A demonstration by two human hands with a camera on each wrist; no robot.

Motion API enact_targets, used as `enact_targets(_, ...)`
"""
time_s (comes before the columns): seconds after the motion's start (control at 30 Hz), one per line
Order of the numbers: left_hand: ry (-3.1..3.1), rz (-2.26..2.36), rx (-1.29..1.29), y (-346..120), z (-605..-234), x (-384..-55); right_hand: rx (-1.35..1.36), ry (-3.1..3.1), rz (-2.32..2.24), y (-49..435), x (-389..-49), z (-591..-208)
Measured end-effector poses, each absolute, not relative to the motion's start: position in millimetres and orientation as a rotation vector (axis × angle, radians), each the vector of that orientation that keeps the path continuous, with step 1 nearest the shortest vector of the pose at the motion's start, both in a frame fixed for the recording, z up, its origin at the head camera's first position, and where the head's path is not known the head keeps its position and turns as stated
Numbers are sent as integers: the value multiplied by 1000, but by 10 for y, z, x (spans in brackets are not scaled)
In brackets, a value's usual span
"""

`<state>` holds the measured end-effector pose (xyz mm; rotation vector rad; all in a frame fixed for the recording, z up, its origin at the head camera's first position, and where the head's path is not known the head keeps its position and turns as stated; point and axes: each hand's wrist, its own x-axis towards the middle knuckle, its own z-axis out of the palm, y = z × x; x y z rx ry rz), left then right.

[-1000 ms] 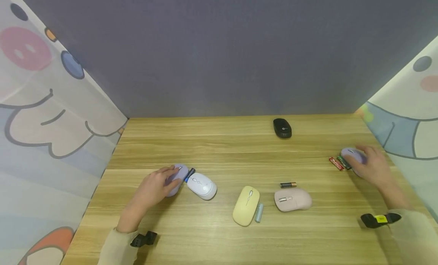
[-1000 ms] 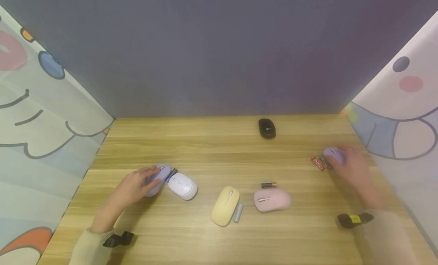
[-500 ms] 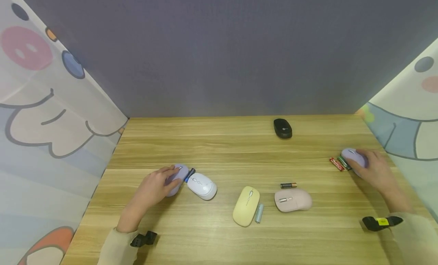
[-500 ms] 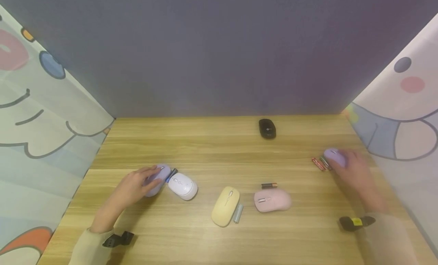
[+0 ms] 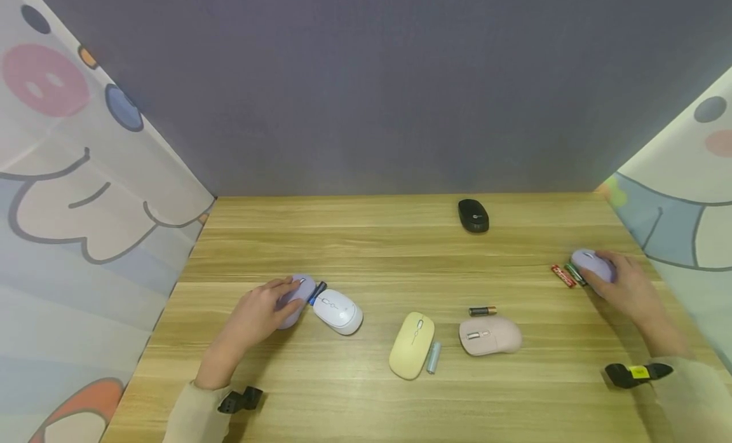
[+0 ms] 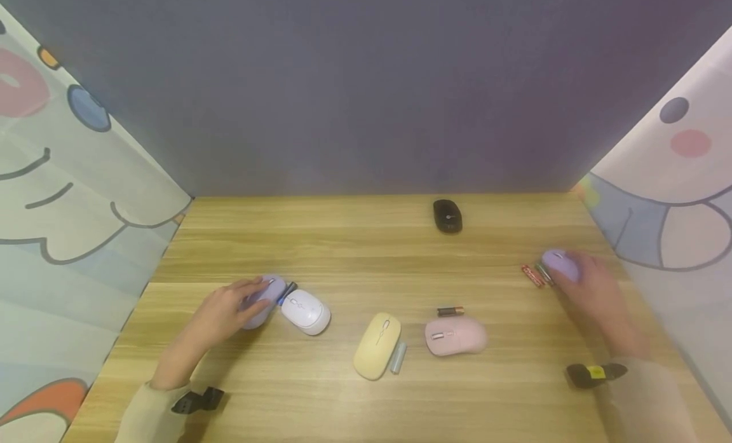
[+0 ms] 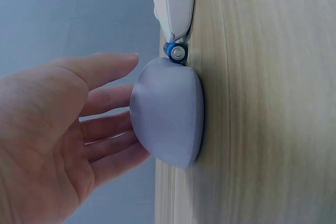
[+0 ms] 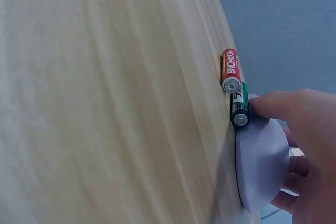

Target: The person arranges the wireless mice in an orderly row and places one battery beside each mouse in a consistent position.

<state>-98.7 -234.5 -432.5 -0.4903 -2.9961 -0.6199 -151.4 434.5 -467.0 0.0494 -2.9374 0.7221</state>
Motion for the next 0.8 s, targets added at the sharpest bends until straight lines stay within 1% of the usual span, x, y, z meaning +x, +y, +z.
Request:
enact_targets(0.5,-2992,-637,-488,-2344,-4342,-990,53,-2870,674,4333,-1495,-4663)
enact_targets(0.8,-2999,-625,-476,-2348,-4339,-994,13,-2867,634,4251,-1545,-4526)
